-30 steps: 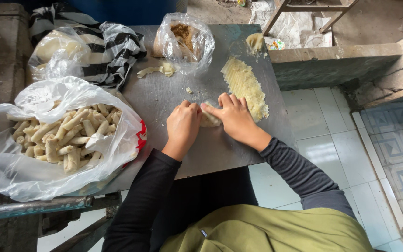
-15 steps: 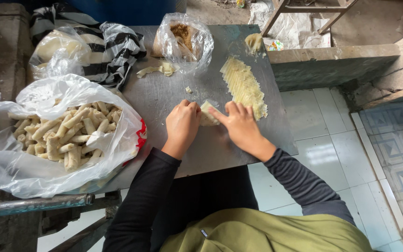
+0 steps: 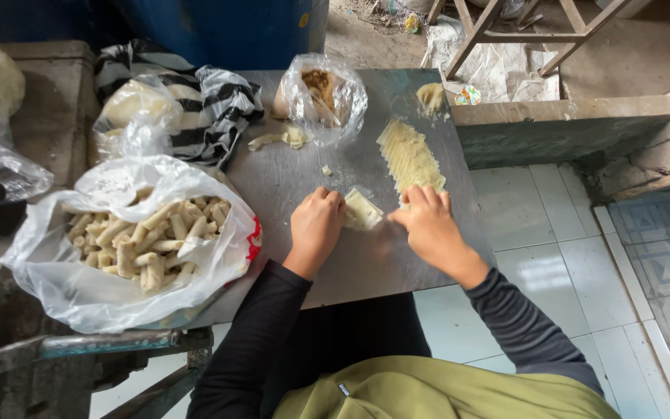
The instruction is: The person takes thin dough wrappers from a metal table, places brown filling from a plastic-lined container onto a wrapper, folds and rolls the wrapper around the filling by hand, and places the finished rolled pastry into a large plastic bag holding other rolled pastries.
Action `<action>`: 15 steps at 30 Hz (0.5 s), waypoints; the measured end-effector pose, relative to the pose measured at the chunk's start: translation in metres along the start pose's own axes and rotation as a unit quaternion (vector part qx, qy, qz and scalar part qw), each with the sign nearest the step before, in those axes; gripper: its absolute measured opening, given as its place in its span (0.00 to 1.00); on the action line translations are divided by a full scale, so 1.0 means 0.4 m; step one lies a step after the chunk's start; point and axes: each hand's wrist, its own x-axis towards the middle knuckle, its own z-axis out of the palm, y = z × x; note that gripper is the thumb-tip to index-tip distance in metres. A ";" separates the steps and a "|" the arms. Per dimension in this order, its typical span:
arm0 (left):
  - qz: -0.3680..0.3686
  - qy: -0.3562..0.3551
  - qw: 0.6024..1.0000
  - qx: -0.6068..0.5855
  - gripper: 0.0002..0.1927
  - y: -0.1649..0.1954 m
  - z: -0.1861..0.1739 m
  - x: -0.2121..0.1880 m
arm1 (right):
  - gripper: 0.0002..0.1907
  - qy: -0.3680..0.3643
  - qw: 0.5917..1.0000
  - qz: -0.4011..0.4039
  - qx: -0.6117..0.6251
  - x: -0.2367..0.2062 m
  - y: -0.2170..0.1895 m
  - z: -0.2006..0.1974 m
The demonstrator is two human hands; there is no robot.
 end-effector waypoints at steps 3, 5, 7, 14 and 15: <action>0.000 -0.005 1.000 -0.009 0.04 -0.003 0.004 -0.002 | 0.24 0.030 0.996 0.016 0.080 0.083 0.019 -0.030; 0.005 -0.008 1.000 -0.006 0.05 -0.005 0.008 -0.004 | 0.23 0.084 0.982 0.005 0.171 0.158 0.028 -0.028; 0.011 -0.006 1.000 -0.003 0.05 -0.006 0.009 -0.010 | 0.20 0.140 0.963 0.000 0.232 0.235 0.027 -0.007; 0.033 0.000 0.999 0.005 0.06 0.008 -0.017 -0.009 | 0.14 0.130 0.964 -0.004 0.230 0.460 0.030 0.111; 0.040 0.005 0.999 0.003 0.08 0.010 -0.022 -0.008 | 0.15 0.120 0.973 -0.010 0.197 0.469 0.031 0.127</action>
